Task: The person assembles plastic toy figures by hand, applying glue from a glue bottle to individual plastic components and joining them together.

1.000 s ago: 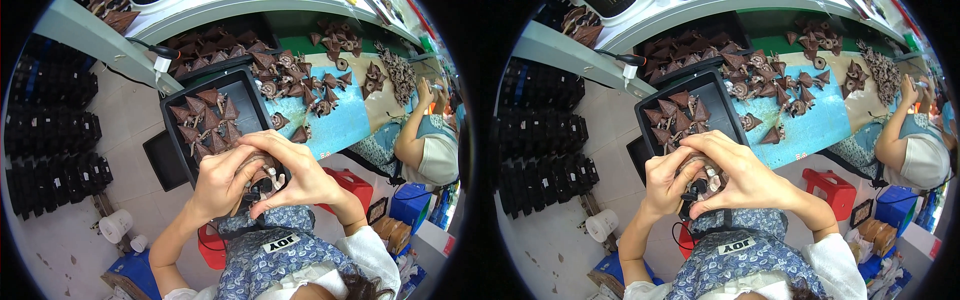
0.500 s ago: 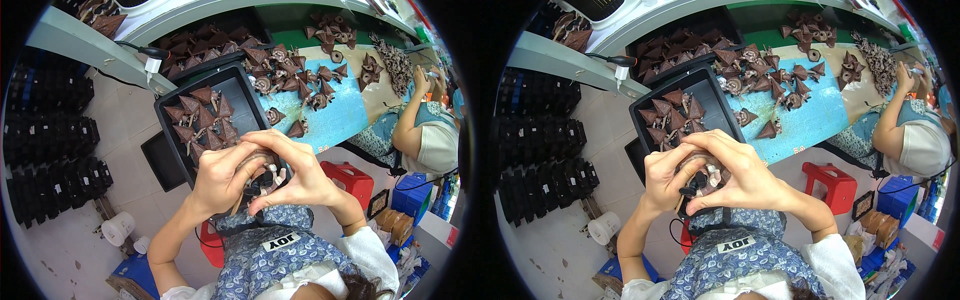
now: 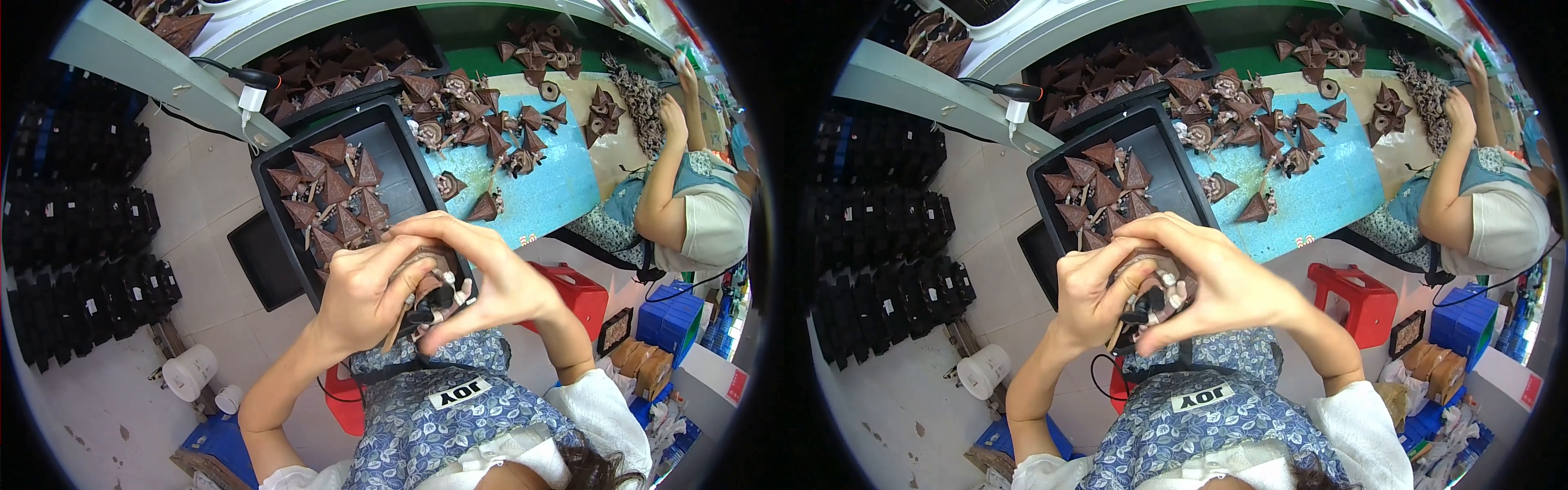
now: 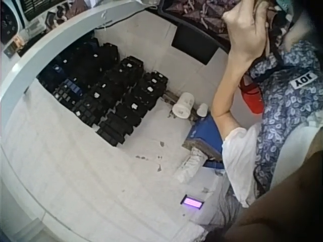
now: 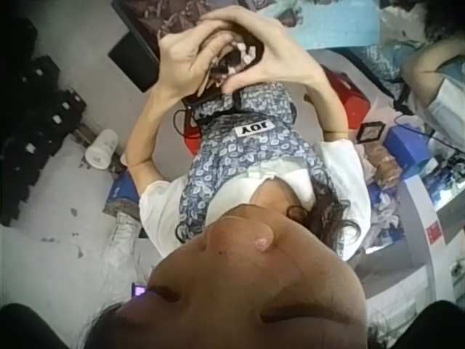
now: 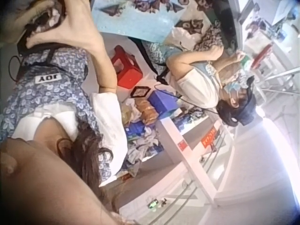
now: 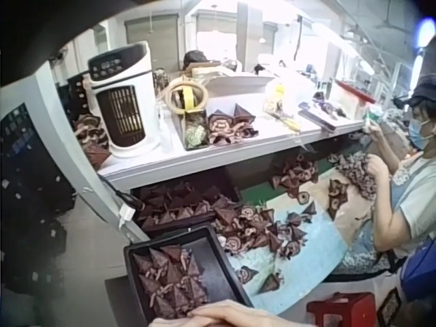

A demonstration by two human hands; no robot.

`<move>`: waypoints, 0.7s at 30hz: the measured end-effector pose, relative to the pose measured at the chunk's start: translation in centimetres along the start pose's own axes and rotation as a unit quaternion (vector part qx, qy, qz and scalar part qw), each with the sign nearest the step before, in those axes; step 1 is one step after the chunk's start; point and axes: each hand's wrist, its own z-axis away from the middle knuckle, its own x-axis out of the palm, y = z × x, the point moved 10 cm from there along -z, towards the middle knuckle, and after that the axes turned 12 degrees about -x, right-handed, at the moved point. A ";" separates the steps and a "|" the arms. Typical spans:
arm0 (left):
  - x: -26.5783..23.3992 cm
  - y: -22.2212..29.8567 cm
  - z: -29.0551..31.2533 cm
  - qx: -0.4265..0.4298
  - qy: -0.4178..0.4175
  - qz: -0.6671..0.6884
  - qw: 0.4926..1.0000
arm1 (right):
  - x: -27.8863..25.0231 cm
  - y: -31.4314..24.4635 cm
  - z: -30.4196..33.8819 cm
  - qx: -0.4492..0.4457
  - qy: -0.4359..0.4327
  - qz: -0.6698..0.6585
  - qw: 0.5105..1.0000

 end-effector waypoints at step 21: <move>1.6 1.3 1.5 0.044 -0.074 -0.027 0.996 | -0.2 -0.9 2.1 -0.003 0.087 0.095 0.992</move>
